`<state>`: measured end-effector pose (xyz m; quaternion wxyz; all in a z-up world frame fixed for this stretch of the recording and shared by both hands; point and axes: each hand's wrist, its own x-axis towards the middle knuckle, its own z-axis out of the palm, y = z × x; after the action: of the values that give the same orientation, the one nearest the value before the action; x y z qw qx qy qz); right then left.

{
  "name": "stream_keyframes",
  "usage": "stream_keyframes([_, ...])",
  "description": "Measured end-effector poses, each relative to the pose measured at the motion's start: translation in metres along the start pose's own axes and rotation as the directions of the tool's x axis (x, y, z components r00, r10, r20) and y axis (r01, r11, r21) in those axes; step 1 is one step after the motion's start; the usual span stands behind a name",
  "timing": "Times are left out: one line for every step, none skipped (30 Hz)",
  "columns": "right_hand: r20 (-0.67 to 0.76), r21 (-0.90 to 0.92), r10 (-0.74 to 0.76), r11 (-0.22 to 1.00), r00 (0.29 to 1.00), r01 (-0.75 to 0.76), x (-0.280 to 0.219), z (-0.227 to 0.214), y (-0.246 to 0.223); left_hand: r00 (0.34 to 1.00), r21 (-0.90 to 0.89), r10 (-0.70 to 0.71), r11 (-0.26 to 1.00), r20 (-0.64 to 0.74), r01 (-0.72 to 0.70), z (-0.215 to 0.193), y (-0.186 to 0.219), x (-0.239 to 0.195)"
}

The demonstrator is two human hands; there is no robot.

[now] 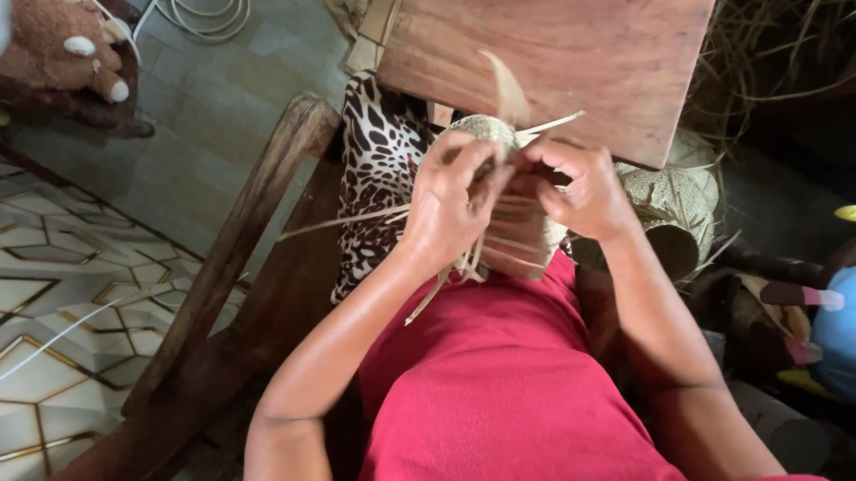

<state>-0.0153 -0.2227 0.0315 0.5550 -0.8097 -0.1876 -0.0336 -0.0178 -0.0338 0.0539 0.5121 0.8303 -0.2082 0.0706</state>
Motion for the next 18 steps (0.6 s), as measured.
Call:
stream_keyframes([-0.002,-0.001,-0.001,1.000,1.000,0.001,0.001,0.001,-0.003,1.000,0.000,0.003,1.000,0.001,-0.003,0.004,-0.008,-0.001])
stream_keyframes([-0.007,0.010,0.005,1.000,1.000,-0.005,0.001,0.003,-0.007,0.999,-0.061,-0.047,0.997,-0.015,0.046,0.008,-0.015,-0.003])
stream_keyframes([-0.011,0.022,0.010,1.000,1.000,-0.010,0.001,0.005,-0.010,0.995,-0.122,-0.098,0.988,-0.027,0.094,0.011,-0.023,-0.004])
stream_keyframes([-0.009,0.025,0.008,1.000,1.000,-0.008,0.000,0.006,-0.009,0.995,-0.119,-0.099,0.988,-0.030,0.095,0.010,-0.022,-0.004])
stream_keyframes([-0.020,0.072,0.066,0.995,0.998,-0.065,-0.001,0.007,-0.007,0.989,-0.174,-0.145,0.975,-0.027,0.138,0.009,-0.021,-0.003])
stream_keyframes([-0.028,0.120,0.124,0.986,0.992,-0.120,-0.002,0.008,-0.005,0.982,-0.228,-0.189,0.957,-0.022,0.179,0.008,-0.020,-0.002])
stream_keyframes([-0.026,0.122,0.121,0.986,0.992,-0.117,-0.002,0.009,-0.004,0.982,-0.225,-0.189,0.958,-0.025,0.179,0.004,-0.016,0.000])
stream_keyframes([-0.038,0.143,0.137,0.981,0.990,-0.130,-0.002,0.010,-0.002,0.990,-0.126,-0.120,0.986,-0.070,0.111,0.001,-0.011,0.002])
stream_keyframes([-0.051,0.165,0.153,0.976,0.987,-0.143,-0.001,0.010,0.000,0.993,-0.022,-0.047,0.999,-0.108,0.045,-0.002,-0.006,0.005])
stream_keyframes([-0.050,0.164,0.148,0.977,0.988,-0.138,-0.002,0.010,0.000,0.993,-0.020,-0.044,0.999,-0.112,0.042,-0.003,-0.008,0.006])
stream_keyframes([-0.051,0.150,0.134,0.981,0.990,-0.126,-0.003,0.009,0.001,0.990,0.116,0.091,0.990,-0.105,-0.078,-0.004,-0.009,0.007])
stream_keyframes([-0.051,0.135,0.121,0.984,0.991,-0.113,-0.004,0.009,0.002,0.972,0.247,0.222,0.949,-0.081,-0.196,-0.004,-0.010,0.007])
stream_keyframes([-0.050,0.133,0.116,0.985,0.992,-0.108,-0.004,0.009,0.000,0.971,0.249,0.225,0.948,-0.085,-0.198,-0.004,-0.013,0.008])
stream_keyframes([-0.056,0.140,0.125,0.983,0.991,-0.116,-0.003,0.010,-0.001,0.939,0.336,0.333,0.898,-0.090,-0.286,-0.004,-0.016,0.009])
stream_keyframes([-0.062,0.148,0.134,0.981,0.989,-0.124,-0.003,0.011,-0.002,0.896,0.420,0.436,0.831,-0.085,-0.365,-0.005,-0.018,0.010])
stream_keyframes([-0.058,0.146,0.127,0.982,0.990,-0.117,-0.004,0.010,0.001,0.894,0.425,0.439,0.829,-0.092,-0.363,-0.004,-0.023,0.011])
stream_keyframes([-0.067,0.128,0.121,0.986,0.990,-0.111,-0.005,0.009,0.003,0.888,0.440,0.441,0.829,-0.134,-0.345,-0.005,-0.027,0.013])
stream_keyframes([-0.078,0.109,0.112,0.989,0.991,-0.103,-0.005,0.008,0.006,0.878,0.454,0.445,0.829,-0.179,-0.327,-0.004,-0.032,0.015])
